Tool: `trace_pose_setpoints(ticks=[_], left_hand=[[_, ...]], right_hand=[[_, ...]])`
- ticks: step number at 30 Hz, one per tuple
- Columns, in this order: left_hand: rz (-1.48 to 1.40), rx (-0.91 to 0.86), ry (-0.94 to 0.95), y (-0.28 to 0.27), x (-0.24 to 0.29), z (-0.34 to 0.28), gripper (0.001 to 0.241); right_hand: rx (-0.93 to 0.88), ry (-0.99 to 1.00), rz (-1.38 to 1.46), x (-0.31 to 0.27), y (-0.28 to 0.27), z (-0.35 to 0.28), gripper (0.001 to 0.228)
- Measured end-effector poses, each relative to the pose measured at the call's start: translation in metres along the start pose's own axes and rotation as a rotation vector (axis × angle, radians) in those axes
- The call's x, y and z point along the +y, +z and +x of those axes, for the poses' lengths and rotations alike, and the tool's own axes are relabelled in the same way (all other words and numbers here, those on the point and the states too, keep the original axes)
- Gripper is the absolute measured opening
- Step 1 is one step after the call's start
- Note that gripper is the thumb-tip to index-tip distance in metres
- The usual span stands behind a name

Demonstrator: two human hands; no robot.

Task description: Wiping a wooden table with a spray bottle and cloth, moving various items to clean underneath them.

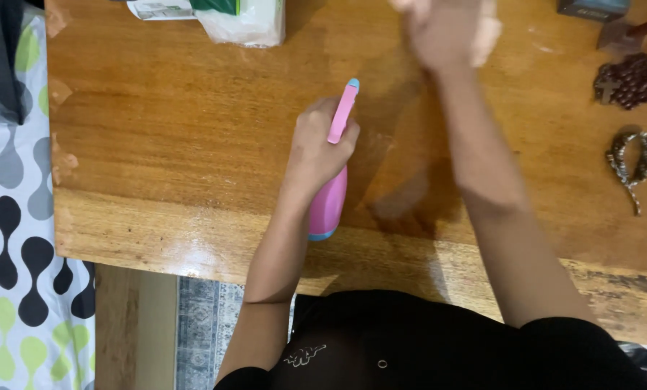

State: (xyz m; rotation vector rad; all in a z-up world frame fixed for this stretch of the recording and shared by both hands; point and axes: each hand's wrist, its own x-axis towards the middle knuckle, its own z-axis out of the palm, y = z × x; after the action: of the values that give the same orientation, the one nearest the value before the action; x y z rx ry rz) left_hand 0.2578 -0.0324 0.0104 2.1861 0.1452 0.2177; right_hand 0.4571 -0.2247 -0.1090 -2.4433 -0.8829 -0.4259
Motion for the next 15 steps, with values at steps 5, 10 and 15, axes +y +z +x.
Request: trace_pose_setpoints(ticks=[5,10,15], left_hand=[[-0.030,0.003,0.002,-0.003,0.001,0.000,0.017],[-0.042,0.013,0.007,-0.006,-0.005,-0.002,0.014],[-0.066,0.065,0.041,-0.009,-0.001,-0.003,0.014]], right_hand=[[-0.012,-0.138,0.079,-0.095,0.007,-0.025,0.055],[0.004,-0.137,0.358,-0.081,-0.008,-0.053,0.050],[-0.108,0.249,0.735,-0.014,-0.061,-0.043,0.028]])
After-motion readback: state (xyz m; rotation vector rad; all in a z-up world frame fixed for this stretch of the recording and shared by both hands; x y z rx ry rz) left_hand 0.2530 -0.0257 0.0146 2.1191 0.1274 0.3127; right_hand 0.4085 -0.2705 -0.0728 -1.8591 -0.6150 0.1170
